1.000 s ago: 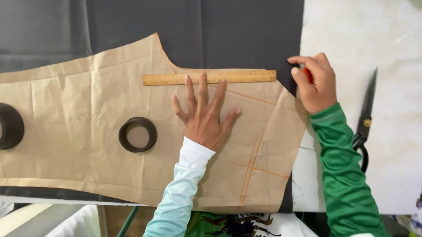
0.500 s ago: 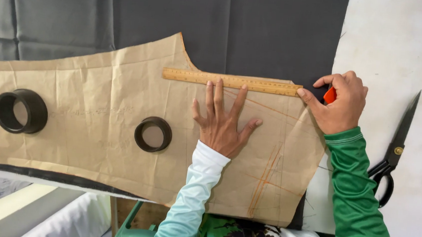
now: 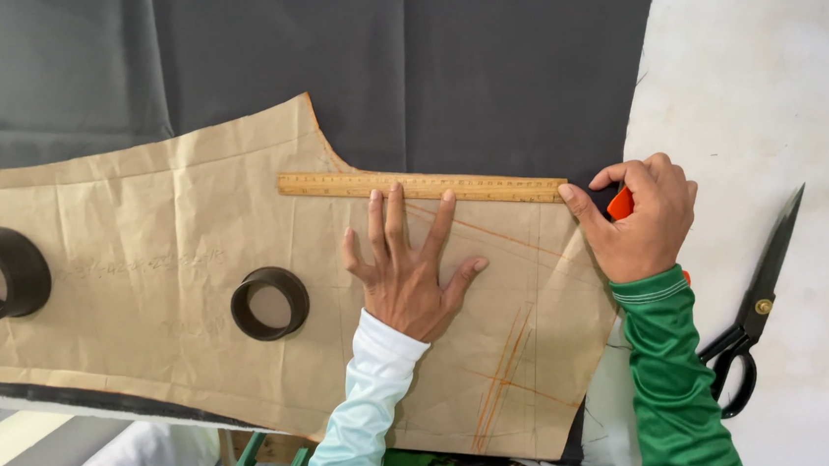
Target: Tracing a paper pattern onto fabric using a ruler and tailor's chalk on a cutting table.
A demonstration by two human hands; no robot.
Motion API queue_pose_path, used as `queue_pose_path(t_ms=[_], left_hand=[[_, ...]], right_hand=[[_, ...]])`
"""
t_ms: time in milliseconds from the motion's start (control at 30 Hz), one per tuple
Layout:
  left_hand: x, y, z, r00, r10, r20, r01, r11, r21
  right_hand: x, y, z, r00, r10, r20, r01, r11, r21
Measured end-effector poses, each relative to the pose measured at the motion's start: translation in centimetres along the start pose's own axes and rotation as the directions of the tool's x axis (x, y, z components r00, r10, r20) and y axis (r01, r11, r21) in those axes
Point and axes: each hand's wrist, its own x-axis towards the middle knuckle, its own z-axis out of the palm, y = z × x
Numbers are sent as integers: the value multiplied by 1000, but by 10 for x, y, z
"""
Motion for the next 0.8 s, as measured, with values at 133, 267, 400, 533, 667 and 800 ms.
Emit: queue_pose_path(t_ms=[133, 267, 400, 533, 667, 800], left_hand=[[0, 0, 1, 1000, -10, 6, 10, 1000, 7], [-1, 0, 2, 1000, -17, 17, 17, 1000, 0], [0, 1, 2, 1000, -22, 16, 22, 1000, 1], [2, 2, -3, 999, -27, 19, 27, 1000, -7], [7, 3, -14, 999, -5, 36, 0, 988, 157], [7, 3, -16, 998, -8, 61, -2, 986, 168]], right_hand=[[0, -6, -3, 1000, -9, -16, 9, 1000, -1], [1, -9, -5, 1000, 19, -8, -19, 1000, 3], [0, -9, -3, 999, 31, -17, -31, 999, -13], [-1, -9, -3, 1000, 22, -14, -22, 1000, 8], [-6, -1, 1, 999, 35, -20, -39, 976, -214], [-8, 4, 2, 999, 32, -18, -35, 974, -222]])
